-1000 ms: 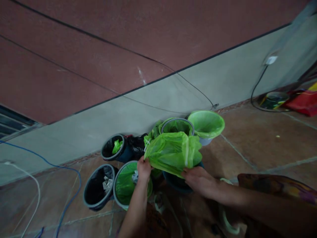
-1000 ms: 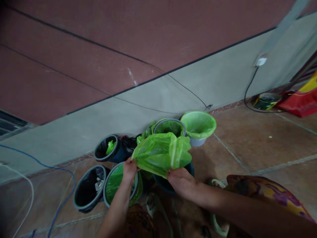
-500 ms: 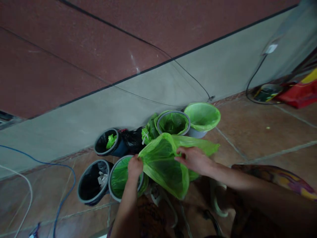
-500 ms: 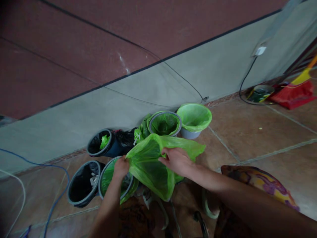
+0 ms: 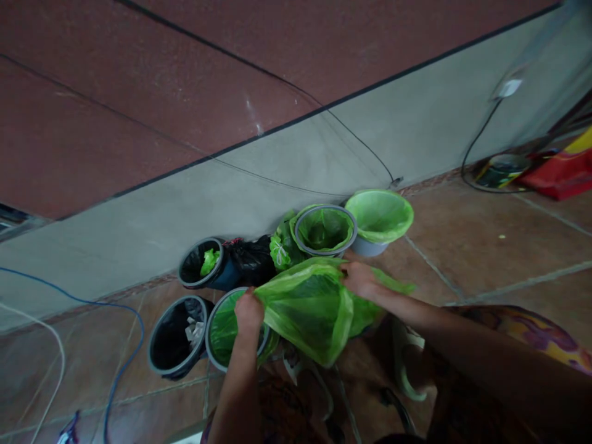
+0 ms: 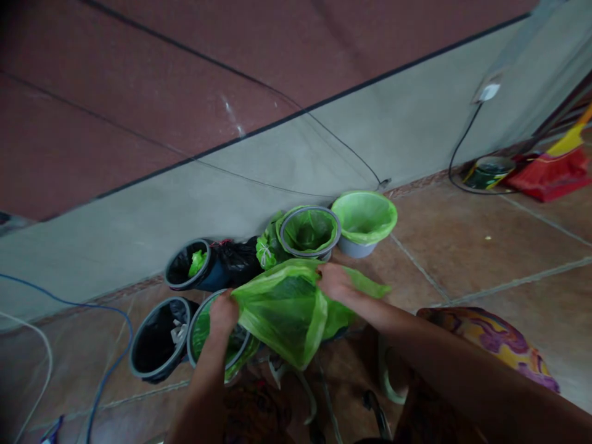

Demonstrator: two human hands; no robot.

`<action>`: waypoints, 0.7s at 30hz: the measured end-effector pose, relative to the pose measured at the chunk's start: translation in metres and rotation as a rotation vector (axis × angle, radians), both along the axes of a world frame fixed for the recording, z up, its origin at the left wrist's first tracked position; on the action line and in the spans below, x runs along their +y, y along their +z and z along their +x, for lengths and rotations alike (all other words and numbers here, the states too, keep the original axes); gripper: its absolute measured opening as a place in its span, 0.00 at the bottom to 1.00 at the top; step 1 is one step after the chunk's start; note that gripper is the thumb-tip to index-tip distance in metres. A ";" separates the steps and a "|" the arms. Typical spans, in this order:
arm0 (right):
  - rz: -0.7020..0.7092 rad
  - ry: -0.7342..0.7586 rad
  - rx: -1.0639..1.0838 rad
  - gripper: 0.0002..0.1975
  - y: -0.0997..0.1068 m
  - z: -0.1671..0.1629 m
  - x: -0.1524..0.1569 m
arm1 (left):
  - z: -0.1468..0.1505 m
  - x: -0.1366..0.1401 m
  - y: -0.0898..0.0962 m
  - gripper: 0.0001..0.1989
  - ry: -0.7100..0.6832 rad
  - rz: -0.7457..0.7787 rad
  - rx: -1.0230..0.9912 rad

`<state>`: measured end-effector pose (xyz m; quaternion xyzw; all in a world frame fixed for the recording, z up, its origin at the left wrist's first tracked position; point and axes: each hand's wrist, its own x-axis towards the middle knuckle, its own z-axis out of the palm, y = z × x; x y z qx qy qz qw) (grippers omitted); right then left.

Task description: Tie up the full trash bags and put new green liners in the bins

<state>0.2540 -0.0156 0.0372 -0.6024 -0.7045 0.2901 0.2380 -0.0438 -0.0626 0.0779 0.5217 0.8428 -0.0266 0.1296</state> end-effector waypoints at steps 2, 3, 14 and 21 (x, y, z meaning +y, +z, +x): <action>-0.027 -0.026 -0.265 0.04 0.019 0.015 0.007 | -0.010 -0.004 0.001 0.23 0.056 0.036 0.055; -0.015 -0.040 -0.343 0.06 0.028 0.022 0.010 | -0.014 -0.006 0.001 0.23 0.074 0.058 0.075; 0.097 0.087 -0.496 0.32 0.056 0.027 0.000 | 0.007 0.005 -0.003 0.19 -0.016 0.547 -0.177; 0.532 0.379 -0.111 0.18 0.061 -0.022 -0.013 | 0.082 0.010 -0.001 0.19 -0.373 0.721 -0.344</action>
